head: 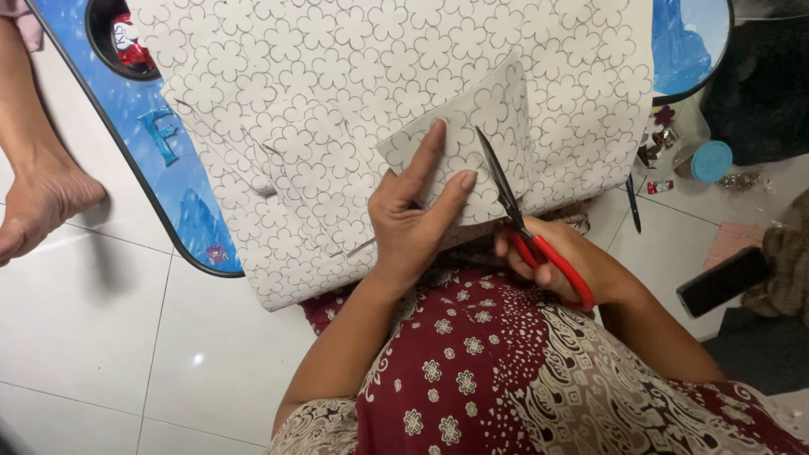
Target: The person sits on the floor with patterned fabric laid over their lap and cuts small pieces from it using red-handled scissors. They repeatedly reposition the fabric, trim along marked lines, and set cut pieces aside as a pile of cut pieces accumulates on the fabric.
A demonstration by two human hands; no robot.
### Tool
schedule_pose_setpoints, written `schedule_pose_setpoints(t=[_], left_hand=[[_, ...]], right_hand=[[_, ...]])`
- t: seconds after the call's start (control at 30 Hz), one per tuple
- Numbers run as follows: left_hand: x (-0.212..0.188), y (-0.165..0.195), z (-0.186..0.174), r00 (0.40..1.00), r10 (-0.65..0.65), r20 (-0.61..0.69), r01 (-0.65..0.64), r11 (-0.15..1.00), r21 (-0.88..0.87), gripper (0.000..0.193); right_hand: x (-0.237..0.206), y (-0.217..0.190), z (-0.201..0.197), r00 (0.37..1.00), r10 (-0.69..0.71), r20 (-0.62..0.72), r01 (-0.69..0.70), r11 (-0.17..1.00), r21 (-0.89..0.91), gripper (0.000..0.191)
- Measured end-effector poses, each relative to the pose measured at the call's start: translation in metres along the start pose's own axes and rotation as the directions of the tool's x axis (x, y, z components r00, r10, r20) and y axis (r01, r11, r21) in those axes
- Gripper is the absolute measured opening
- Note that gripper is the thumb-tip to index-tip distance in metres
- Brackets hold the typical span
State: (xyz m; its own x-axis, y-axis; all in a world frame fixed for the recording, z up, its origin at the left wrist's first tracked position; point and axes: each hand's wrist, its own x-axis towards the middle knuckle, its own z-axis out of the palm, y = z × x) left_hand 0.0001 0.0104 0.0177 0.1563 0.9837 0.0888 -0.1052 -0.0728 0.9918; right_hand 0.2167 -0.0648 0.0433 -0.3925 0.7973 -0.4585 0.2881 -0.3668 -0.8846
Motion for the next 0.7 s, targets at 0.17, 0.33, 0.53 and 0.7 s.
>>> schedule_pose_setpoints(t=[0.17,0.33,0.53,0.7], left_hand=[[-0.006,-0.001,0.004,0.997,0.073,0.034,-0.072,0.997,-0.022,0.053],[-0.006,-0.003,0.002,0.997,0.072,0.040,-0.072,0.997,0.003,0.053],[-0.007,-0.005,0.004,0.996,0.090,0.025,-0.091,0.996,0.010,0.052],[-0.012,-0.010,0.013,0.999,0.047,-0.026,-0.047,0.999,-0.004,0.053]], right_hand=[[0.008,-0.011,0.005,0.998,-0.045,-0.032,0.044,0.998,-0.035,0.113],[0.007,-0.008,0.002,1.000,-0.006,-0.031,0.005,0.999,-0.047,0.107],[0.005,-0.004,0.006,0.997,0.037,-0.069,-0.035,0.999,0.032,0.106],[0.006,0.004,0.017,0.994,-0.002,-0.112,0.012,0.996,0.089,0.105]])
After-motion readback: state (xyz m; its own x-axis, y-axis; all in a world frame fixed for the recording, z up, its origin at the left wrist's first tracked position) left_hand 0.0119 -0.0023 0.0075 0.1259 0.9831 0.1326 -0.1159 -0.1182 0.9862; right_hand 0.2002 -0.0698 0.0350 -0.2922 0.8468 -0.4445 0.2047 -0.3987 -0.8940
